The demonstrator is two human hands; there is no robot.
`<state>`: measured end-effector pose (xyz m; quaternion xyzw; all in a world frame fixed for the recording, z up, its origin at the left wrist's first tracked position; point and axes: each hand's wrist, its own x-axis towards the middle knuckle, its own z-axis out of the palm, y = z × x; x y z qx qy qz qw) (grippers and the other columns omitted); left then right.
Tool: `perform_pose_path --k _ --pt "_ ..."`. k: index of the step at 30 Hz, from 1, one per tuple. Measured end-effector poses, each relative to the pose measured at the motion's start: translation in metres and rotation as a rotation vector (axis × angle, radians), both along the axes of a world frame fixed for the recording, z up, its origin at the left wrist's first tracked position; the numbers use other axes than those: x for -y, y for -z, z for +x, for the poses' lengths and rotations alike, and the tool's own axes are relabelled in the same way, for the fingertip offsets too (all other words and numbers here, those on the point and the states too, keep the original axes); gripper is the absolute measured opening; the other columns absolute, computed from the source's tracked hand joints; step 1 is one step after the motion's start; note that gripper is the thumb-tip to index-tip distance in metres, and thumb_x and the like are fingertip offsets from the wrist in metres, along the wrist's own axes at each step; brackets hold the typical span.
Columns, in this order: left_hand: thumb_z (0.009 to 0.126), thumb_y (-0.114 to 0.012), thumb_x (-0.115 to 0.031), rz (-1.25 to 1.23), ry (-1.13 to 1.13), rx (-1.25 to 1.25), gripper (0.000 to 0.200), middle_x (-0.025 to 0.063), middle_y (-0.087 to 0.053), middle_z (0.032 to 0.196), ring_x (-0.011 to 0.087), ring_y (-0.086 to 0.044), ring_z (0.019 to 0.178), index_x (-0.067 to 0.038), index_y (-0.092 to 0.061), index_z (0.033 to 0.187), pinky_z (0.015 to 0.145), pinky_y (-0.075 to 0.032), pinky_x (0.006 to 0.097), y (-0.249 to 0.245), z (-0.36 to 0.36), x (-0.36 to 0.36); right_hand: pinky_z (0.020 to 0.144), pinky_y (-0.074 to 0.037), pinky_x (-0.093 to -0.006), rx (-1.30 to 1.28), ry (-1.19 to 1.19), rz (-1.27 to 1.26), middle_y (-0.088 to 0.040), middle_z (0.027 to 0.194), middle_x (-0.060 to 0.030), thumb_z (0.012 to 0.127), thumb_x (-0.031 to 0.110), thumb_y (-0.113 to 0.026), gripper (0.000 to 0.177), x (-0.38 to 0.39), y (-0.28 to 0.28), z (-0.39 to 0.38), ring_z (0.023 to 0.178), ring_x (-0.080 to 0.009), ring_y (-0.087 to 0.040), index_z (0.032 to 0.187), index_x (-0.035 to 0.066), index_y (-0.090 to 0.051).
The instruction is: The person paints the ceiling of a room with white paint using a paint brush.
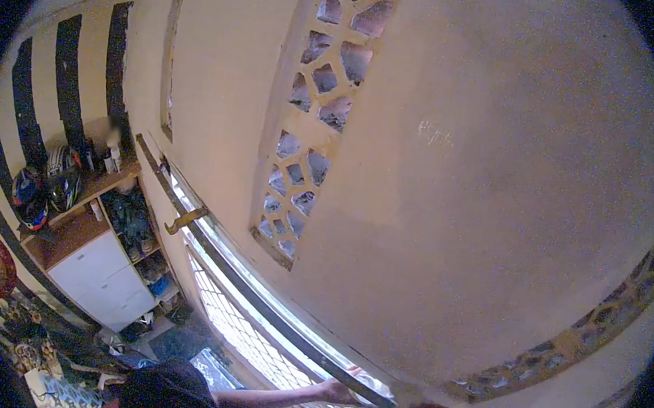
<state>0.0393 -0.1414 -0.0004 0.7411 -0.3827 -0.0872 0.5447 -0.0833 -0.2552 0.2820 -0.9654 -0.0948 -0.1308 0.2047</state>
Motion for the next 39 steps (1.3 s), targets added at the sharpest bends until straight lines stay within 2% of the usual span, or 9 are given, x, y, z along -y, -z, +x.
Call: perform_pose_path --k 9,10,14,16,20,27,29,36,39 --pt "0.072 -0.065 -0.051 0.17 -0.143 0.333 0.057 0.0154 -0.049 0.117 0.0305 -0.042 0.109 -0.016 -0.056 0.115 0.099 -0.029 0.0421 0.027 -0.005 0.019 0.07 -0.049 -0.0379 0.526 0.688 -0.106 -0.063 0.077 -0.0145 0.077 0.013 -0.06 0.013 -0.02 -0.098 0.0 0.071 -0.0267 -0.061 0.082 0.001 -0.063" --pt "0.072 -0.065 -0.051 0.165 -0.149 0.332 0.057 0.0154 -0.049 0.117 0.0305 -0.042 0.109 -0.016 -0.056 0.115 0.099 -0.029 0.0421 0.02 -0.005 0.017 0.073 -0.049 -0.0365 1.091 0.373 -0.324 -0.064 0.086 -0.0161 0.079 0.004 -0.062 0.012 -0.047 -0.106 -0.009 0.078 -0.0294 -0.06 0.089 -0.002 -0.064" --pt "0.068 -0.07 -0.048 -0.132 -0.007 -0.099 0.057 0.0159 -0.047 0.116 0.0299 -0.042 0.108 -0.011 -0.058 0.111 0.094 -0.034 0.0416 -0.036 -0.005 -0.017 0.065 -0.047 -0.0338 1.218 -0.354 -0.26 -0.065 0.072 -0.0137 0.067 -0.001 -0.07 0.009 0.008 -0.095 -0.01 0.073 -0.0276 -0.062 0.073 0.0 -0.063" --pt "0.061 -0.075 -0.05 0.006 -0.046 -0.052 0.083 0.0233 -0.04 0.115 0.034 -0.042 0.108 0.0 -0.045 0.12 0.089 -0.039 0.0444 -0.043 -0.009 -0.017 0.074 -0.049 -0.0354 0.595 0.147 0.08 -0.064 0.086 -0.0151 0.079 0.004 -0.062 0.011 -0.048 -0.089 -0.026 0.078 -0.0275 -0.061 0.088 -0.002 -0.064" --pt "0.06 -0.076 -0.049 -0.069 -0.108 -0.002 0.076 0.0245 -0.043 0.111 0.034 -0.044 0.103 0.002 -0.051 0.111 0.086 -0.04 0.0437 -0.019 -0.008 -0.004 0.073 -0.049 -0.0363 0.375 0.012 0.044 -0.065 0.083 -0.0136 0.08 0.004 -0.061 0.008 -0.039 -0.069 -0.004 0.076 -0.0265 -0.061 0.084 -0.002 -0.066" --pt "0.062 -0.079 -0.036 -0.273 -0.126 0.087 0.051 0.0105 -0.059 0.092 0.0224 -0.054 0.087 -0.004 -0.058 0.096 0.082 -0.042 0.0377 -0.033 -0.009 -0.008 0.062 -0.049 -0.0346 0.503 0.299 0.382 -0.058 0.097 -0.0181 0.079 0.023 -0.059 0.027 -0.012 -0.071 0.002 0.075 -0.0221 -0.058 0.092 -0.001 -0.059" --pt "0.061 -0.079 -0.036 -0.248 -0.126 0.101 0.052 0.0106 -0.059 0.093 0.0223 -0.053 0.087 -0.004 -0.057 0.097 0.082 -0.042 0.0376 -0.031 -0.007 -0.007 0.063 -0.046 -0.034 1.042 0.203 -0.181 -0.059 0.086 -0.0168 0.074 0.014 -0.061 0.019 -0.014 -0.079 0.002 0.07 -0.022 -0.057 0.086 -0.001 -0.061" --pt "0.067 -0.071 -0.049 -0.071 0.029 -0.01 0.077 0.0231 -0.045 0.117 0.0333 -0.044 0.106 0.001 -0.045 0.12 0.093 -0.038 0.0442 0.007 0.002 0.0 0.065 -0.046 -0.0331 0.424 0.048 0.167 -0.06 0.077 -0.0144 0.068 0.002 -0.064 0.013 0.003 -0.057 -0.03 0.07 -0.0227 -0.057 0.081 0.0 -0.063" --pt "0.073 -0.071 -0.036 0.433 -0.333 1.798 0.068 0.021 -0.037 0.128 0.0317 -0.039 0.115 -0.011 -0.041 0.128 0.095 -0.038 0.0333 -0.008 0.004 -0.017 0.067 -0.047 -0.0326 0.343 0.15 0.167 -0.062 0.073 -0.0114 0.067 0.002 -0.068 0.013 -0.031 -0.058 -0.007 0.075 -0.0212 -0.059 0.079 0.004 -0.066"
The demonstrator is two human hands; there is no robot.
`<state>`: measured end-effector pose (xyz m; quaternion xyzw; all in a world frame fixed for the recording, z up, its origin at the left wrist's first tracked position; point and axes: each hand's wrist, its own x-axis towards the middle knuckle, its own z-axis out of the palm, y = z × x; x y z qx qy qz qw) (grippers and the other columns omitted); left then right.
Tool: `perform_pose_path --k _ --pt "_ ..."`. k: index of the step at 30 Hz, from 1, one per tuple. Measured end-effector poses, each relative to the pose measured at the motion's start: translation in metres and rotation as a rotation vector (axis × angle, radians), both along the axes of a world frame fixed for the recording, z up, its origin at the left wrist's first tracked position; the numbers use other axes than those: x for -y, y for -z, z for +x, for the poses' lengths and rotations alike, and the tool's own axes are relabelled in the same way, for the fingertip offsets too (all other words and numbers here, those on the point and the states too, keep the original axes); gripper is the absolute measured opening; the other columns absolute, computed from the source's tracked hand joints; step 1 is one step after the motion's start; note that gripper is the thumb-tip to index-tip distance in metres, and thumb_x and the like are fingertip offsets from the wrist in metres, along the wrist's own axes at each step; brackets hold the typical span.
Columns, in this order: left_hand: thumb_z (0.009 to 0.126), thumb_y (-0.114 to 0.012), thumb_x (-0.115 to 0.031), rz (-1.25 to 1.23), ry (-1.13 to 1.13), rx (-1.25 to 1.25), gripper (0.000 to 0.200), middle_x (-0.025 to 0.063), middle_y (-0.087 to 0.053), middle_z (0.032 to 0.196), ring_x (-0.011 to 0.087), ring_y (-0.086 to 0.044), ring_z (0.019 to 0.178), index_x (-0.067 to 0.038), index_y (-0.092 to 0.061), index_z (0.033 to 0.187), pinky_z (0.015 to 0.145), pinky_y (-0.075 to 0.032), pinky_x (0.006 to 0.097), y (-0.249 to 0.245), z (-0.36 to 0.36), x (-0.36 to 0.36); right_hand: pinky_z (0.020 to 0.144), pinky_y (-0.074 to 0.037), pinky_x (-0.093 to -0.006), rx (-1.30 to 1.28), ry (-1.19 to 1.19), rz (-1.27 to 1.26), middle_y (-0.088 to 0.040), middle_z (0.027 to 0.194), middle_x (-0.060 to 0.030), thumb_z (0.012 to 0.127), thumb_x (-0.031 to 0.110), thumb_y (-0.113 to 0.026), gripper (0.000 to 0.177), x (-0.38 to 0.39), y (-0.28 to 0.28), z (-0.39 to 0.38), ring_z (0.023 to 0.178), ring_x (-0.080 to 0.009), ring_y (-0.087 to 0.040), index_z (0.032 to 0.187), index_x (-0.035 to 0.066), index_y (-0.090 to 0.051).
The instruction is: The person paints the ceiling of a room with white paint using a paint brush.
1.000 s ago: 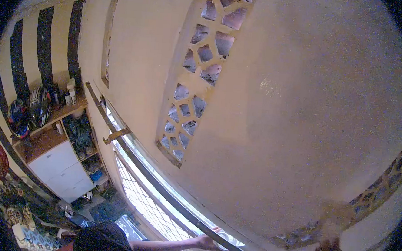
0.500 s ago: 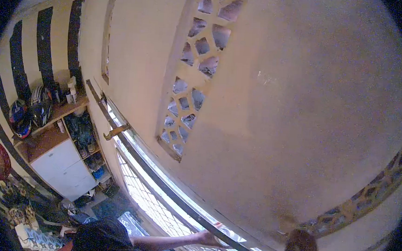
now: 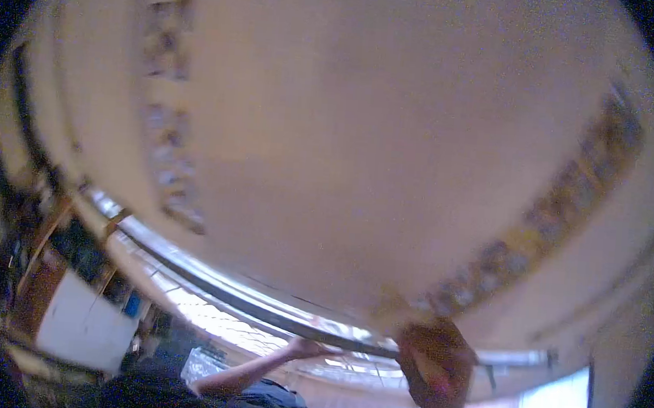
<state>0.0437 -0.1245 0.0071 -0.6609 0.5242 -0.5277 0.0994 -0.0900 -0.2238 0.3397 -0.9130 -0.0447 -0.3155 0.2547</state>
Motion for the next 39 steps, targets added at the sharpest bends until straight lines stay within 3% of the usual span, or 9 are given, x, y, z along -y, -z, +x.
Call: perform_pose_path --k 3,6,9,12,14,23,26,31,39 --pt "0.072 -0.071 -0.028 -0.052 0.519 -1.818 0.077 0.0061 -0.04 0.129 0.0252 -0.042 0.113 -0.016 -0.028 0.134 0.089 -0.044 0.0337 -0.009 0.007 0.007 0.066 -0.047 -0.0314 0.093 0.124 0.061 -0.062 0.078 -0.0098 0.071 0.002 -0.067 0.011 0.004 -0.008 0.014 0.069 -0.0231 -0.06 0.082 0.005 -0.066" --pt "0.075 -0.064 -0.029 -0.229 0.451 -1.02 0.045 0.0039 -0.037 0.117 0.0284 -0.043 0.104 -0.024 -0.04 0.112 0.09 -0.035 0.0484 -0.017 0.0 0.0 0.056 -0.047 -0.0283 0.304 0.192 0.18 -0.061 0.079 -0.0099 0.072 0.002 -0.068 0.014 0.002 -0.023 0.012 0.065 -0.0164 -0.058 0.085 0.003 -0.065" --pt "0.084 -0.052 -0.027 -0.106 0.421 -1.268 0.057 0.0004 -0.023 0.14 0.0265 -0.032 0.122 -0.039 -0.026 0.133 0.1 -0.024 0.0592 0.008 0.003 -0.003 0.053 -0.047 -0.0269 0.472 0.286 0.208 -0.062 0.081 -0.0093 0.07 0.002 -0.07 0.018 -0.006 -0.037 0.009 0.065 -0.0154 -0.058 0.087 0.004 -0.065" --pt "0.082 -0.057 -0.035 -0.041 0.299 -1.541 0.048 0.0043 -0.044 0.128 0.0241 -0.042 0.116 -0.028 -0.042 0.127 0.102 -0.022 0.0531 -0.014 -0.002 -0.005 0.052 -0.047 -0.0258 0.578 0.308 0.061 -0.064 0.082 -0.0078 0.068 0.003 -0.072 0.022 -0.004 -0.047 0.0 0.065 -0.0163 -0.058 0.089 0.005 -0.065" --pt "0.065 -0.076 -0.036 -0.353 0.338 -1.604 0.041 0.0087 -0.061 0.09 0.0243 -0.057 0.087 -0.006 -0.061 0.089 0.078 -0.044 0.0373 -0.041 -0.007 -0.001 0.053 -0.048 -0.0258 0.604 0.245 -0.266 -0.064 0.082 -0.0063 0.066 0.004 -0.073 0.024 0.004 -0.05 -0.003 0.066 -0.0169 -0.059 0.089 0.006 -0.066" --pt "0.065 -0.077 -0.037 -0.343 0.345 -1.808 0.037 0.0069 -0.062 0.077 0.0242 -0.058 0.074 -0.006 -0.062 0.08 0.074 -0.044 0.0373 -0.038 -0.004 0.0 0.058 -0.054 -0.0279 0.168 0.037 -0.219 -0.063 0.08 -0.0084 0.061 0.011 -0.079 0.031 0.008 -0.023 -0.001 0.069 -0.0182 -0.063 0.088 0.004 -0.066" --pt "0.069 -0.073 -0.04 -0.242 0.339 -1.334 0.045 0.0055 -0.062 0.092 0.0206 -0.058 0.086 -0.008 -0.059 0.097 0.081 -0.042 0.036 -0.026 0.0 0.002 0.062 -0.053 -0.0319 0.092 -0.021 -0.232 -0.06 0.084 -0.0095 0.067 0.013 -0.072 0.032 0.018 -0.028 0.0 0.073 -0.0226 -0.062 0.097 0.005 -0.062" --pt "0.076 -0.06 -0.052 -0.041 0.2 -1.657 0.059 0.0068 -0.057 0.111 0.0189 -0.048 0.111 -0.01 -0.05 0.115 0.102 -0.027 0.0447 -0.022 0.002 -0.002 0.07 -0.051 -0.0349 0.008 -0.063 -0.469 -0.057 0.089 -0.011 0.068 0.012 -0.065 0.037 0.03 -0.039 0.007 0.082 -0.0263 -0.06 0.104 0.005 -0.059" --pt "0.067 -0.076 -0.032 -0.343 0.408 -1.632 0.039 0.0085 -0.062 0.094 0.0215 -0.059 0.089 -0.007 -0.061 0.094 0.082 -0.046 0.0352 -0.015 0.004 0.002 0.063 -0.049 -0.0334 0.82 0.07 -0.57 -0.062 0.082 -0.007 0.07 0.009 -0.07 0.013 0.027 -0.114 0.025 0.072 -0.0228 -0.06 0.081 0.005 -0.065"
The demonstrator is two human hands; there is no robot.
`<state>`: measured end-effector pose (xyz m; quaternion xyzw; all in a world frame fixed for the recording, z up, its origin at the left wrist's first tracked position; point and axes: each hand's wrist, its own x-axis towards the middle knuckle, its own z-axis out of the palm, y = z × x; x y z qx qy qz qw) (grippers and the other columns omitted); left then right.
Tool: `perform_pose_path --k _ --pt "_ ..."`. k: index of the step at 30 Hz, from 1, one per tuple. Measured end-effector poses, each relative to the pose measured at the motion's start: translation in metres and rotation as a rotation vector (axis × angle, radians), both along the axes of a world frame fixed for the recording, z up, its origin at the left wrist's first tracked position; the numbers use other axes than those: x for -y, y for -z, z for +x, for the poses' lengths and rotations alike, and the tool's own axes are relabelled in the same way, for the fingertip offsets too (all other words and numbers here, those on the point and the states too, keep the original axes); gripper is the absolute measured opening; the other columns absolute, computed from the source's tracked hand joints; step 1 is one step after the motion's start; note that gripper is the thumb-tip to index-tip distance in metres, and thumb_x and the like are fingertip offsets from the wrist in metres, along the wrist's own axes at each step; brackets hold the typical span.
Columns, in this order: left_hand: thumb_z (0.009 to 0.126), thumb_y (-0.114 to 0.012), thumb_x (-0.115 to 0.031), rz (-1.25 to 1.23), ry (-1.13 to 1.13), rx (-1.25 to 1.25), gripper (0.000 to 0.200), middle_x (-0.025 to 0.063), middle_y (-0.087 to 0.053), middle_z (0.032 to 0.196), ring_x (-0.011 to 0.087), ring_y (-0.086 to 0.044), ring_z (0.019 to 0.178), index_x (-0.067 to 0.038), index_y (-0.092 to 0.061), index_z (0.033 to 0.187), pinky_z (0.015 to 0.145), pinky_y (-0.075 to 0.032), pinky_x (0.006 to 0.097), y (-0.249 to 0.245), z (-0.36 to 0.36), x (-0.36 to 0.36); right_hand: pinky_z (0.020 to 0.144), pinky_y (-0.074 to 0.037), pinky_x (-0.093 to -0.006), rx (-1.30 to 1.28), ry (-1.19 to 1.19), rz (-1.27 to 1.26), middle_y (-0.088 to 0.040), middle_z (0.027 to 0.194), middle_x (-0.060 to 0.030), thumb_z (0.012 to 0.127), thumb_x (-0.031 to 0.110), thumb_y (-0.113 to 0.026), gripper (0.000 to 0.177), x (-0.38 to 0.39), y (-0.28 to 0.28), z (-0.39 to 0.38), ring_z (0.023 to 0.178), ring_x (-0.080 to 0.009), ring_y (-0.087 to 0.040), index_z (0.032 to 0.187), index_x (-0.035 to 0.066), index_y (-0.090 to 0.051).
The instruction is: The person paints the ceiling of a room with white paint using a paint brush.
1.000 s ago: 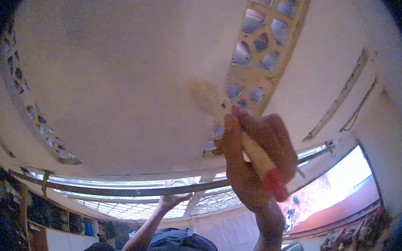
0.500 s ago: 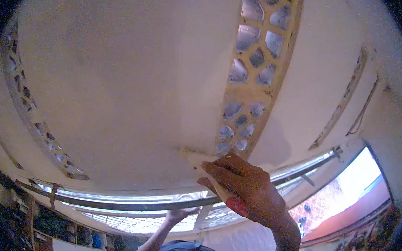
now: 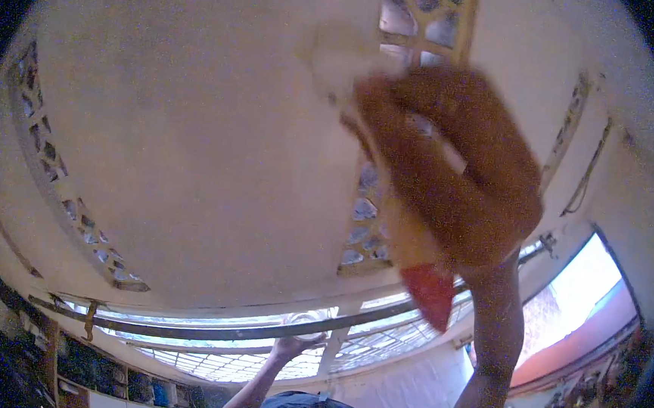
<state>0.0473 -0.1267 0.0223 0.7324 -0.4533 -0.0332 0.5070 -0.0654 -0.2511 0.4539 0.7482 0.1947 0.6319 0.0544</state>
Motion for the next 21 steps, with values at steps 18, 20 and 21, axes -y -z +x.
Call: perform_pose_path --k 18,20,21 --pt "0.062 -0.078 -0.04 0.117 0.006 -0.008 0.048 0.0094 -0.062 0.092 0.0247 -0.056 0.091 -0.007 -0.061 0.092 0.081 -0.043 0.0375 -0.011 -0.002 -0.003 0.07 -0.048 -0.0344 -0.693 -0.086 -0.103 -0.06 0.092 -0.0067 0.069 0.012 -0.066 0.036 0.02 0.097 -0.005 0.081 -0.0209 -0.058 0.104 0.007 -0.058" --pt "0.063 -0.078 -0.038 0.028 -0.005 -0.193 0.045 0.0085 -0.062 0.091 0.024 -0.057 0.089 -0.008 -0.061 0.092 0.079 -0.044 0.0371 -0.038 -0.011 -0.006 0.062 -0.049 -0.0322 -0.362 -0.091 -0.108 -0.063 0.084 -0.0062 0.066 0.011 -0.07 0.03 0.022 0.066 0.002 0.071 -0.0202 -0.059 0.095 0.007 -0.063" --pt "0.064 -0.078 -0.037 0.047 -0.027 -0.04 0.043 0.0082 -0.063 0.09 0.0239 -0.058 0.087 -0.008 -0.062 0.092 0.079 -0.045 0.0368 -0.024 -0.007 -0.005 0.06 -0.049 -0.0304 -0.175 -0.046 -0.178 -0.064 0.081 -0.0061 0.065 0.011 -0.073 0.031 0.02 0.054 0.006 0.07 -0.0172 -0.06 0.095 0.005 -0.064"
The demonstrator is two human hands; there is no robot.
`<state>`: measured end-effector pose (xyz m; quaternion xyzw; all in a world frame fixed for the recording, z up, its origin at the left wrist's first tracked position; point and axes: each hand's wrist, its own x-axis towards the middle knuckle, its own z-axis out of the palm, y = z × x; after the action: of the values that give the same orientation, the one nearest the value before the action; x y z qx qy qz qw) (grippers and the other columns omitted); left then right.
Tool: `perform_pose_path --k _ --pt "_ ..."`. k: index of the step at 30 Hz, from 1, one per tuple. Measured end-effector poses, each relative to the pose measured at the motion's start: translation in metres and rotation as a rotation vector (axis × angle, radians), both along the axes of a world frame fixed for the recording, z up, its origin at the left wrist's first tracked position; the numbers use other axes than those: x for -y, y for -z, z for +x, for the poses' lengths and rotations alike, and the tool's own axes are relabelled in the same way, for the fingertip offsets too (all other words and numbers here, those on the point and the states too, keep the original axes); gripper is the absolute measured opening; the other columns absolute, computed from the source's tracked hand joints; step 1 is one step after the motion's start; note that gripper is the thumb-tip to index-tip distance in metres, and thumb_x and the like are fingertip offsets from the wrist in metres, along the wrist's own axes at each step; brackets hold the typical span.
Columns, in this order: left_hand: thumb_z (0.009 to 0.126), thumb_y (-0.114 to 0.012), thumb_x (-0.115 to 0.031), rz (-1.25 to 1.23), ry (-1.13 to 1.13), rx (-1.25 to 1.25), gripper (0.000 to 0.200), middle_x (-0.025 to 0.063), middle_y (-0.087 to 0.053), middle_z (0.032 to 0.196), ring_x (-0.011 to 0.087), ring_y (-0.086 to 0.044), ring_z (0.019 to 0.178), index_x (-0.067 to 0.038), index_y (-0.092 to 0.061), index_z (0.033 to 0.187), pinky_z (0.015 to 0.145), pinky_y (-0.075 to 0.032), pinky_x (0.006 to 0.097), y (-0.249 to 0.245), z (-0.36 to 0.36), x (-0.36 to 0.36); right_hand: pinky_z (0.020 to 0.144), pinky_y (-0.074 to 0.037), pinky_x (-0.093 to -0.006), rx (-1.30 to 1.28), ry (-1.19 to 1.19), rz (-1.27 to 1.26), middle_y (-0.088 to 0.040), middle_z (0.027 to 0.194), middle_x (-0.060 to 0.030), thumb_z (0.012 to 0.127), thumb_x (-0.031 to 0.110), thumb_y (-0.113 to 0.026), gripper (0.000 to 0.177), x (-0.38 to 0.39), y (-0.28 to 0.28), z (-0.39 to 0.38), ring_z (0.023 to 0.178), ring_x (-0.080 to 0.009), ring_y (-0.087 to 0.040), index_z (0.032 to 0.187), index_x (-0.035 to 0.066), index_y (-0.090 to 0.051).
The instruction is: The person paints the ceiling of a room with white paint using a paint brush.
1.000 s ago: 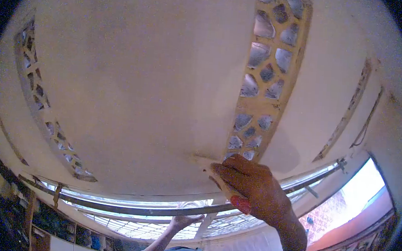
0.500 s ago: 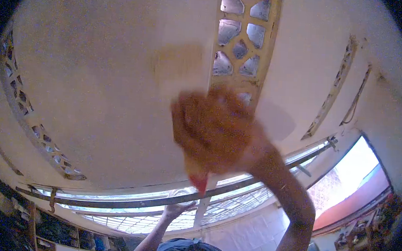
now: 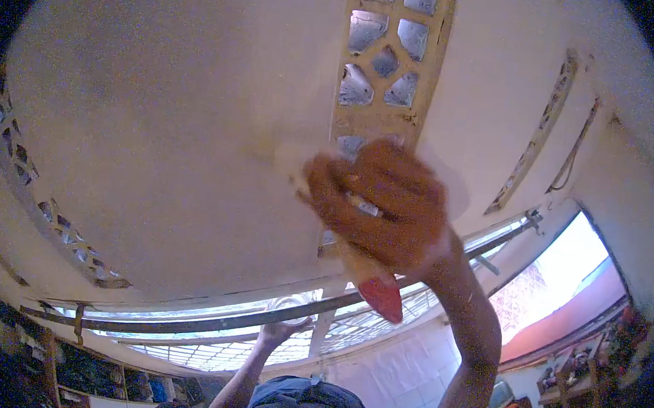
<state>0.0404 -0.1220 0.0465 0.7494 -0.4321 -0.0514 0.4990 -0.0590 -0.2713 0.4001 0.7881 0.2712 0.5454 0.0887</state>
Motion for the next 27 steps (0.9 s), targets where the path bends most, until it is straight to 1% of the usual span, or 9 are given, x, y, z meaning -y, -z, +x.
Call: perform_pose_path --k 1,6,8,13,14,18,21,26,27 --pt "0.065 -0.077 -0.035 0.018 -0.03 0.154 0.041 0.0078 -0.063 0.09 0.0238 -0.058 0.086 -0.008 -0.062 0.091 0.079 -0.045 0.0364 0.014 0.005 0.001 0.059 -0.049 -0.0295 0.077 0.037 -0.034 -0.064 0.08 -0.0065 0.065 0.01 -0.074 0.031 -0.005 -0.006 -0.002 0.071 -0.0166 -0.06 0.094 0.004 -0.064" --pt "0.075 -0.059 -0.055 0.169 0.1 -0.061 0.058 0.0051 -0.057 0.109 0.025 -0.049 0.104 -0.012 -0.053 0.114 0.102 -0.021 0.0443 0.011 0.004 -0.004 0.065 -0.049 -0.0295 0.258 0.191 -0.177 -0.062 0.081 -0.0053 0.066 0.017 -0.067 0.015 -0.026 0.005 0.008 0.074 -0.0183 -0.06 0.077 0.007 -0.061" --pt "0.075 -0.058 -0.056 0.16 0.154 -0.059 0.06 0.0042 -0.055 0.115 0.0242 -0.048 0.106 -0.014 -0.05 0.118 0.102 -0.02 0.0444 0.024 0.006 -0.009 0.075 -0.048 -0.0309 0.153 0.267 -0.36 -0.059 0.085 -0.004 0.067 0.025 -0.06 0.019 -0.02 0.044 0.012 0.084 -0.0189 -0.059 0.076 0.009 -0.057" --pt "0.079 -0.058 -0.047 0.41 0.17 -0.207 0.057 0.0038 -0.045 0.13 0.0218 -0.038 0.123 -0.016 -0.044 0.126 0.105 -0.02 0.0419 0.048 0.016 -0.016 0.066 -0.049 -0.0258 -0.23 -0.038 -0.178 -0.06 0.079 -0.0062 0.066 0.01 -0.066 0.023 -0.026 0.114 -0.002 0.076 -0.0176 -0.061 0.087 0.003 -0.06" --pt "0.078 -0.061 -0.046 0.038 0.235 -0.6 0.057 0.005 -0.046 0.129 0.0227 -0.039 0.121 -0.015 -0.046 0.124 0.104 -0.023 0.041 0.052 0.017 -0.011 0.066 -0.049 -0.027 -0.389 -0.155 -0.037 -0.059 0.08 -0.007 0.065 0.011 -0.066 0.026 -0.026 0.115 -0.004 0.077 -0.0185 -0.06 0.089 0.002 -0.06" --pt "0.073 -0.067 -0.042 0.006 0.115 -0.514 0.055 0.0086 -0.053 0.117 0.0251 -0.046 0.113 -0.01 -0.051 0.115 0.097 -0.033 0.036 0.049 0.013 -0.015 0.064 -0.049 -0.0337 -0.533 -0.287 0.14 -0.057 0.083 -0.0072 0.062 0.013 -0.067 0.035 -0.013 0.102 -0.002 0.075 -0.0223 -0.058 0.094 0.001 -0.058" --pt "0.059 -0.082 -0.017 0.1 -0.075 -0.323 0.056 0.0075 -0.055 0.106 0.0165 -0.052 0.096 -0.004 -0.055 0.106 0.081 -0.043 0.0285 0.019 0.0 -0.004 0.061 -0.049 -0.0314 -0.333 -0.247 0.151 -0.058 0.079 -0.0076 0.061 0.012 -0.069 0.032 -0.004 0.073 0.012 0.071 -0.0199 -0.058 0.09 0.001 -0.059" --pt "0.058 -0.081 -0.013 -0.661 0.13 -1.291 0.054 0.0065 -0.055 0.098 0.0181 -0.053 0.092 -0.005 -0.053 0.104 0.082 -0.044 0.031 0.011 -0.003 -0.009 0.07 -0.049 -0.033 0.191 -0.172 -0.002 -0.058 0.079 -0.0085 0.06 0.015 -0.065 0.023 -0.023 0.024 0.014 0.077 -0.0213 -0.058 0.08 0.005 -0.059" --pt "0.059 -0.081 -0.012 -0.579 0.118 -1.143 0.054 0.0063 -0.055 0.099 0.0174 -0.053 0.091 -0.005 -0.053 0.105 0.082 -0.044 0.0305 0.015 -0.001 -0.007 0.078 -0.049 -0.0372 0.325 -0.09 -0.073 -0.057 0.082 -0.0084 0.059 0.02 -0.06 0.021 -0.025 0.021 0.013 0.086 -0.0245 -0.058 0.076 0.008 -0.057"
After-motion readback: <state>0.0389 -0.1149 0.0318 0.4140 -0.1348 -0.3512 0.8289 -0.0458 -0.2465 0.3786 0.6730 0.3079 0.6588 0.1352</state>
